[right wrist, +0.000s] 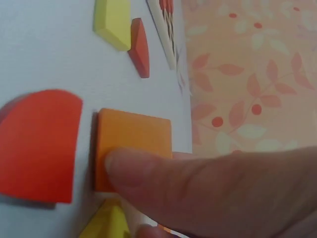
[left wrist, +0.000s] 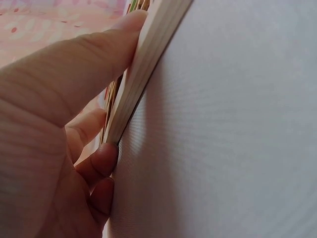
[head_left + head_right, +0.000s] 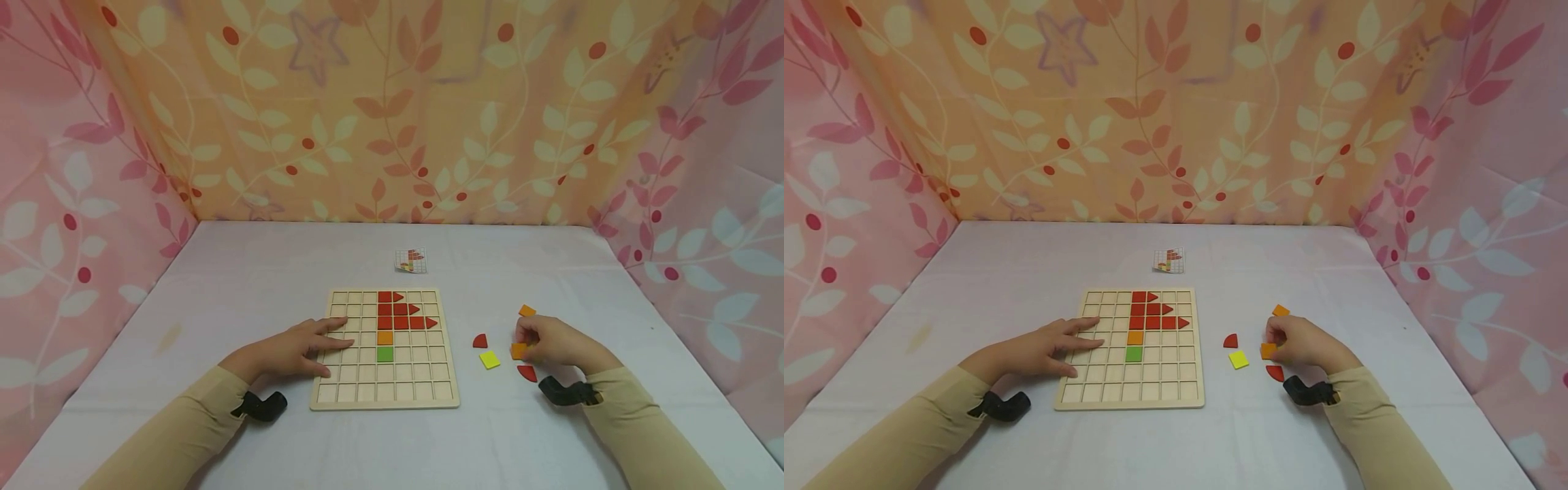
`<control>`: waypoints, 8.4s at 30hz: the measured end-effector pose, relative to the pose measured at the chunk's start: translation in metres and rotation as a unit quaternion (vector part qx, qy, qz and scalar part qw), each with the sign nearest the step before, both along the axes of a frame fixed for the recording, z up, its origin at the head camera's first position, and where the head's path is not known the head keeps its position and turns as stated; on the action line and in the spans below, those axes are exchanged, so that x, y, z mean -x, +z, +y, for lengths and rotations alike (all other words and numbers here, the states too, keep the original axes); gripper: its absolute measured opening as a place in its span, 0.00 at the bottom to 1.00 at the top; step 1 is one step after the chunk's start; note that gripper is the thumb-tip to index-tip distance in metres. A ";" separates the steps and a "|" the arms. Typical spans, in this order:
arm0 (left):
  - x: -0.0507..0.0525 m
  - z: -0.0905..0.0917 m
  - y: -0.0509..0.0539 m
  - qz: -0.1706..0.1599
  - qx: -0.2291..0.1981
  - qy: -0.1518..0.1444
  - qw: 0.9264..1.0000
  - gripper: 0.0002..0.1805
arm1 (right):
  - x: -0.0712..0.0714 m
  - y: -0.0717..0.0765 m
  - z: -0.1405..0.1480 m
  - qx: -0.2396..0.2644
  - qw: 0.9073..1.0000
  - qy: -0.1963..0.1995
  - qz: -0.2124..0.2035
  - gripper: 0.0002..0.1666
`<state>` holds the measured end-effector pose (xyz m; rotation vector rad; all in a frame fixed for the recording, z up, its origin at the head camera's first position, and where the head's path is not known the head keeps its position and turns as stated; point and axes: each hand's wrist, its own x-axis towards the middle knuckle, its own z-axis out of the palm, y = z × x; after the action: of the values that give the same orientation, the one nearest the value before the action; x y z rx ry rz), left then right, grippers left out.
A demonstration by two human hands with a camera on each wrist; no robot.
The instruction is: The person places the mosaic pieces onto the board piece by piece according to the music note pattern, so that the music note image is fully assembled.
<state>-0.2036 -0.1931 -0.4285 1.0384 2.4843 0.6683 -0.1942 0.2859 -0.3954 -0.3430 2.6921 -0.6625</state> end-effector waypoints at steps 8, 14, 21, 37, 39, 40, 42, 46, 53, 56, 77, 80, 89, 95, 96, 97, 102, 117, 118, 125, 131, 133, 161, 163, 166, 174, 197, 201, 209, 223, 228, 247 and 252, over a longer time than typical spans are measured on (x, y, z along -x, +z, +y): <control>-0.001 0.000 0.002 -0.003 -0.003 0.000 1.000 0.35 | 0.005 0.008 -0.009 0.015 1.000 0.015 0.001 0.08; -0.001 0.000 0.001 0.004 -0.002 -0.003 1.000 0.35 | 0.008 0.015 -0.031 0.028 0.999 0.025 0.029 0.06; -0.001 0.000 0.001 0.008 0.003 -0.001 1.000 0.35 | 0.005 0.009 -0.081 0.076 0.996 0.024 0.034 0.07; 0.000 0.000 0.001 0.001 0.004 -0.003 1.000 0.35 | -0.005 0.002 -0.166 0.147 0.980 0.119 0.061 0.08; 0.000 0.000 0.001 0.001 0.005 -0.002 1.000 0.35 | -0.005 0.000 -0.173 0.152 0.978 0.127 0.066 0.09; 0.000 0.000 0.001 0.001 0.005 -0.002 1.000 0.35 | -0.006 0.000 -0.176 0.156 0.977 0.132 0.068 0.08; 0.000 0.000 0.000 0.002 0.004 -0.002 1.000 0.35 | -0.006 -0.001 -0.182 0.155 0.976 0.137 0.067 0.08; 0.001 -0.001 -0.001 0.002 0.001 -0.002 1.000 0.35 | -0.008 -0.004 -0.191 0.151 0.976 0.143 0.057 0.08; 0.001 -0.001 -0.002 0.009 0.001 -0.007 1.000 0.35 | -0.012 -0.009 -0.198 0.153 0.980 0.122 0.027 0.08; 0.001 -0.001 -0.002 0.009 -0.002 -0.009 1.000 0.35 | -0.012 -0.011 -0.198 0.145 0.981 0.125 0.029 0.08; 0.000 0.000 0.000 0.002 0.003 -0.002 1.000 0.34 | -0.015 -0.010 -0.200 0.108 0.982 0.148 0.047 0.08; 0.000 0.000 0.000 0.003 0.001 -0.003 1.000 0.34 | -0.015 -0.011 -0.200 0.102 0.981 0.153 0.057 0.07; 0.000 0.001 0.002 -0.003 0.004 0.000 1.000 0.34 | -0.014 -0.012 -0.197 0.083 0.981 0.168 0.052 0.03; 0.000 0.001 0.000 -0.006 0.010 0.007 1.000 0.34 | -0.012 -0.006 -0.181 0.078 0.979 0.173 0.069 0.05; 0.000 0.001 0.000 -0.005 0.010 0.007 1.000 0.34 | -0.011 -0.004 -0.178 0.076 0.980 0.170 0.072 0.05; 0.000 0.001 0.001 -0.005 0.009 0.007 1.000 0.34 | -0.010 -0.003 -0.174 0.074 0.980 0.167 0.075 0.05; -0.001 0.001 0.002 -0.006 0.005 0.004 1.000 0.34 | -0.004 0.005 -0.151 0.062 0.987 0.136 0.065 0.05; -0.001 0.000 0.001 0.002 0.001 -0.002 1.000 0.35 | 0.020 0.017 -0.083 -0.022 0.995 0.083 0.041 0.04; -0.001 0.000 0.000 0.003 0.001 -0.002 1.000 0.35 | 0.021 0.016 -0.080 -0.025 0.995 0.085 0.036 0.06; 0.000 0.000 0.000 0.006 0.003 0.000 1.000 0.35 | 0.024 0.013 -0.070 -0.024 0.995 0.094 0.008 0.12; -0.001 0.000 0.002 0.006 0.005 -0.001 1.000 0.35 | 0.025 0.010 -0.068 -0.029 0.994 0.104 0.012 0.12; -0.001 0.000 0.002 0.004 0.005 0.000 1.000 0.35 | 0.026 0.009 -0.068 -0.029 0.995 0.100 0.009 0.12; -0.001 0.000 0.000 0.003 0.002 0.001 1.000 0.34 | 0.014 0.009 -0.106 0.068 0.995 0.076 0.019 0.06; -0.001 0.000 0.000 0.004 0.002 0.000 1.000 0.34 | 0.011 0.008 -0.114 0.086 0.993 0.076 0.017 0.06; -0.001 0.000 0.000 0.009 0.002 -0.003 1.000 0.35 | 0.006 0.008 -0.126 0.108 0.990 0.086 0.014 0.05; 0.000 0.000 0.001 0.014 0.006 -0.006 1.000 0.35 | -0.010 0.003 -0.158 0.141 0.981 0.135 0.010 0.04; 0.000 0.000 0.000 0.013 0.003 -0.005 1.000 0.34 | -0.036 -0.014 -0.189 0.189 0.970 0.143 -0.055 0.07; -0.001 0.000 0.002 0.012 0.003 -0.005 1.000 0.34 | -0.035 -0.012 -0.188 0.162 0.973 0.162 -0.036 0.11; -0.001 0.000 0.003 0.016 0.008 -0.006 1.000 0.34 | -0.039 -0.013 -0.191 0.143 0.973 0.181 0.024 0.10; -0.002 0.000 0.004 0.016 0.008 -0.005 1.000 0.34 | -0.039 -0.015 -0.195 0.129 0.968 0.205 0.062 0.07; -0.001 0.000 0.003 0.019 0.006 -0.009 1.000 0.34 | -0.039 -0.016 -0.197 0.122 0.970 0.201 0.068 0.09; 0.000 -0.001 0.001 0.014 0.003 -0.004 1.000 0.35 | -0.025 0.001 -0.175 0.122 0.977 0.168 0.052 0.06; -0.001 0.000 0.000 0.012 0.005 -0.004 1.000 0.35 | -0.018 0.007 -0.153 0.126 0.981 0.135 0.056 0.05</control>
<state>-0.2030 -0.1935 -0.4280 1.0572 2.4998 0.6456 -0.1762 0.1325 -0.3889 -0.8185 2.5960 -0.9248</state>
